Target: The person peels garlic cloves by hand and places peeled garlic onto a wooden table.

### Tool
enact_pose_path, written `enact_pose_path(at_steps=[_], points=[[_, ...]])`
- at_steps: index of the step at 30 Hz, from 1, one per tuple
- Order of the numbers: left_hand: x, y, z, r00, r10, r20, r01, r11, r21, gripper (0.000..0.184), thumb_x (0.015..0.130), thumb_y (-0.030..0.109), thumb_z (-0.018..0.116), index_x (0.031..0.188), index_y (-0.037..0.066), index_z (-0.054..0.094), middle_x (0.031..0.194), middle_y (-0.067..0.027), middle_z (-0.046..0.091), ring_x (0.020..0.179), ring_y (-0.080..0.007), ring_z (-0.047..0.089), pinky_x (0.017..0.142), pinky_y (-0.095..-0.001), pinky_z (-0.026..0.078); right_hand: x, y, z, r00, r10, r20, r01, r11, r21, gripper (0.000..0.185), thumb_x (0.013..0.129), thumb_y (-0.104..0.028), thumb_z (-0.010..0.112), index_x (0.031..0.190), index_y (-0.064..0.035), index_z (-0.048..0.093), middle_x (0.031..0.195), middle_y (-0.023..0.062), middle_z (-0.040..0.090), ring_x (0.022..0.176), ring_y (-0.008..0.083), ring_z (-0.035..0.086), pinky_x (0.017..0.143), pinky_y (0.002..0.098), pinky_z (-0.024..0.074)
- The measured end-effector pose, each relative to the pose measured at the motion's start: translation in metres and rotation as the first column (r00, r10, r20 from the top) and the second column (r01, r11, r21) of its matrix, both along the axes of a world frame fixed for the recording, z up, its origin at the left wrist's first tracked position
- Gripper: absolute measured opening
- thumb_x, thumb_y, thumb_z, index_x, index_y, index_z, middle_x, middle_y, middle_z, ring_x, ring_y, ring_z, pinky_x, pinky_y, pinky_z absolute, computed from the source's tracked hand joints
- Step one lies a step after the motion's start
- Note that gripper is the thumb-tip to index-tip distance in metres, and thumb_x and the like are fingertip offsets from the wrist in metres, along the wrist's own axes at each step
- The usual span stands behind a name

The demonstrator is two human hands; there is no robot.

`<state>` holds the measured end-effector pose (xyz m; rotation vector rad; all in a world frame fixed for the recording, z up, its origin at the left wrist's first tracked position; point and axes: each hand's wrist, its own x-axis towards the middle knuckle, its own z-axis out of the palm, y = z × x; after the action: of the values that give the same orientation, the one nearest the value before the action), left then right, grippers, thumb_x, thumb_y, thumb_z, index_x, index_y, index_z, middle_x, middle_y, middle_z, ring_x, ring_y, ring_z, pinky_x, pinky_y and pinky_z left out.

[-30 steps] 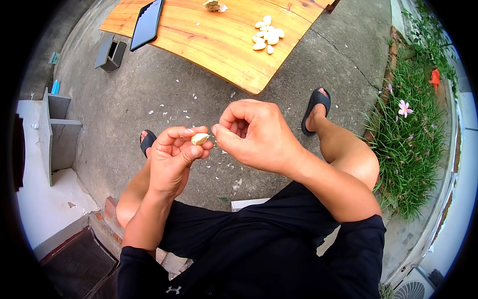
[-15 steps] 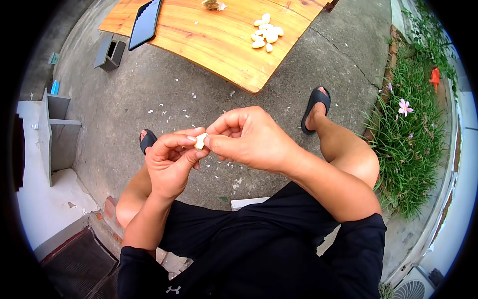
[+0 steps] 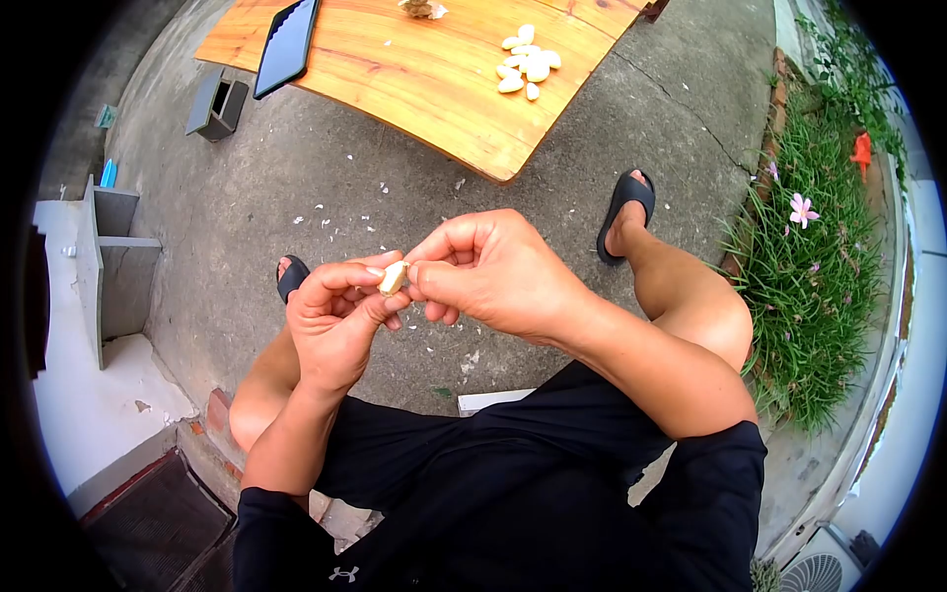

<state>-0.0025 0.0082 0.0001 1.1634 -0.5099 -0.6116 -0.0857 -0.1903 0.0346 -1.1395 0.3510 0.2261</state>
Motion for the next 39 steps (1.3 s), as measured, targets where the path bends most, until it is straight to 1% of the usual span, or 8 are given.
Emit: enact_pose_path(at_steps=[3,9,14,18,21,27,32,39], points=[[0.0005,-0.0007,-0.0005,1.0,0.013,0.025,-0.013,1.0,0.002,0.024,0.088,-0.014,0.069,0.108,-0.002,0.066,0.122,-0.0202,0.069,0.1,-0.0205,0.072,0.075,-0.0269,0.062,0.001,-0.0003,0.0023,1.0,-0.003,-0.004,0.003,1.0,0.013,0.019,0.096,-0.014,0.07,0.103,0.0033,0.071,0.087,0.008,0.074,0.071,0.0099,0.067,0.063,0.0237,0.0542],[0.0011,-0.0022,-0.0038,0.975,0.011,0.223,-0.012,1.0,0.002,0.026,0.086,-0.018,0.068,0.108,-0.005,0.065,0.12,-0.0228,0.068,0.103,-0.0245,0.071,0.088,-0.0333,0.063,0.0005,-0.0009,0.0027,1.0,0.005,-0.006,-0.005,1.0,-0.01,0.018,0.096,-0.015,0.07,0.101,0.0029,0.073,0.086,0.0078,0.074,0.071,0.01,0.067,0.063,0.0242,0.0543],[0.0001,-0.003,-0.0035,0.993,0.013,0.115,-0.008,0.999,-0.047,0.025,0.086,-0.018,0.068,0.107,-0.005,0.064,0.121,-0.0238,0.067,0.105,-0.0256,0.071,0.09,-0.035,0.062,-0.0003,0.0004,0.0009,1.0,-0.026,0.009,0.026,0.999,0.025,0.018,0.096,-0.015,0.071,0.099,0.0023,0.073,0.084,0.0075,0.074,0.07,0.0098,0.067,0.062,0.0232,0.0541],[-0.0005,-0.0028,-0.0047,1.0,0.008,0.015,-0.007,0.998,-0.064,0.024,0.086,-0.017,0.068,0.107,-0.005,0.064,0.121,-0.0237,0.067,0.106,-0.0257,0.071,0.092,-0.0361,0.061,0.0,0.0026,0.0004,0.999,-0.032,0.016,0.033,0.999,-0.018,0.018,0.095,-0.016,0.072,0.098,0.002,0.073,0.084,0.0068,0.074,0.07,0.0091,0.067,0.061,0.0226,0.0539],[0.0,-0.0031,-0.0071,1.0,0.002,0.008,-0.001,0.996,-0.084,0.024,0.086,-0.018,0.068,0.107,-0.005,0.065,0.12,-0.0234,0.067,0.106,-0.0255,0.07,0.092,-0.0363,0.061,0.0009,0.0028,0.0016,1.0,-0.015,0.002,0.015,0.998,-0.06,0.02,0.094,-0.017,0.073,0.097,0.0019,0.073,0.083,0.0066,0.073,0.069,0.0087,0.066,0.061,0.0226,0.0539],[-0.0028,-0.0025,-0.0058,0.997,0.005,0.078,-0.003,1.0,-0.016,0.022,0.085,-0.019,0.069,0.102,-0.006,0.065,0.117,-0.022,0.068,0.105,-0.0245,0.07,0.092,-0.0352,0.062,0.0002,0.0022,0.0023,0.999,-0.008,-0.039,0.005,0.997,-0.078,0.021,0.092,-0.019,0.074,0.094,0.0022,0.073,0.081,0.0064,0.073,0.067,0.0084,0.066,0.059,0.0227,0.054],[-0.0027,-0.0028,-0.0042,0.998,-0.006,0.059,0.007,1.0,-0.018,0.021,0.084,-0.019,0.069,0.101,-0.007,0.065,0.116,-0.0215,0.069,0.104,-0.0242,0.071,0.092,-0.0353,0.062,0.0003,-0.0002,0.0027,0.999,-0.001,-0.05,-0.004,0.996,-0.087,0.022,0.092,-0.018,0.074,0.092,0.0033,0.073,0.079,0.007,0.073,0.066,0.0086,0.067,0.058,0.0229,0.054],[-0.0027,-0.0025,-0.0039,0.999,-0.019,0.041,0.02,0.999,-0.039,0.022,0.085,-0.018,0.069,0.102,-0.006,0.065,0.115,-0.0211,0.069,0.104,-0.0242,0.071,0.092,-0.0356,0.062,0.0014,0.0,0.0045,0.997,0.018,-0.073,-0.024,0.996,-0.084,0.021,0.091,-0.017,0.074,0.093,0.004,0.074,0.079,0.0085,0.073,0.065,0.0097,0.067,0.058,0.0234,0.0552]])
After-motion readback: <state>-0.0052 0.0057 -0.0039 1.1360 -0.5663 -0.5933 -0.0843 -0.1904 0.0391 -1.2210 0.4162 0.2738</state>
